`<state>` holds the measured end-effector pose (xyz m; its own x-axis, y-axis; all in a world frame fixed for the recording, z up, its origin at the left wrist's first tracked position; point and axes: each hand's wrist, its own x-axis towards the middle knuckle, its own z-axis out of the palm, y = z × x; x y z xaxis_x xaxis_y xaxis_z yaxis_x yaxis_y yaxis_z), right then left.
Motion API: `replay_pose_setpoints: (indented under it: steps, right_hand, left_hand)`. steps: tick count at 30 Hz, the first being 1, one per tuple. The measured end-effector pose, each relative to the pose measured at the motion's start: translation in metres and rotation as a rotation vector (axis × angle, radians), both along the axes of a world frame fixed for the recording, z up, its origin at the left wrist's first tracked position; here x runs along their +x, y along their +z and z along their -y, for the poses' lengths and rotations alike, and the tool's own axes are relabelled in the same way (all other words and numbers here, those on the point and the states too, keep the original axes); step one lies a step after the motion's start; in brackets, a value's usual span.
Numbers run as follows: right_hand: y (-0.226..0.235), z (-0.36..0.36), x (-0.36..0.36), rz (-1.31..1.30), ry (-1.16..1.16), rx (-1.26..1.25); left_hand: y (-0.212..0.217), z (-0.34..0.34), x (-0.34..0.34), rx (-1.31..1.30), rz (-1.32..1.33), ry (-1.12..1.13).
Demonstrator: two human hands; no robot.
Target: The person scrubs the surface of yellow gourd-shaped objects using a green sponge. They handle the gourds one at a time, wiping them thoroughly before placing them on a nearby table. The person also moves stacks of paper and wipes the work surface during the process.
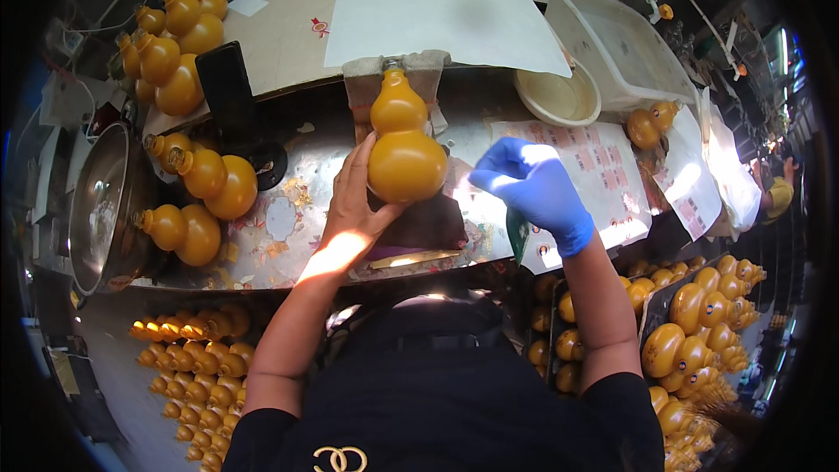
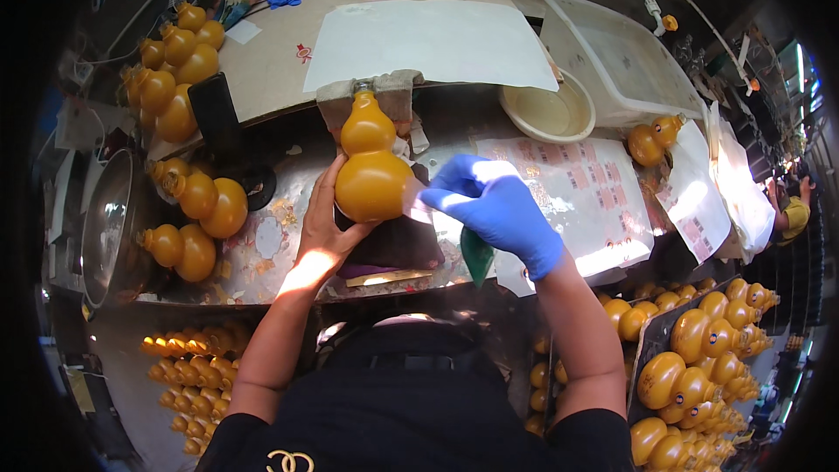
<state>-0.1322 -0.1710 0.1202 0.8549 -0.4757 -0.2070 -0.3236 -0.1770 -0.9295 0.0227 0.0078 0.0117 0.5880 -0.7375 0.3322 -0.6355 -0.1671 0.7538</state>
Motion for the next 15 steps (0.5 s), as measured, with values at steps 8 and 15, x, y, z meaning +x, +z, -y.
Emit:
replay_pose_setpoints:
  steps: [8,15]
  right_hand:
    - [-0.024,0.019,0.017,0.106,0.028,0.101]
    - [-0.012,0.010,0.024,0.133,0.102,0.143]
  left_hand:
    - [0.001,0.001,-0.001,-0.059,0.073,0.030]
    - [-0.004,-0.009,0.001,0.077,-0.099,-0.017]
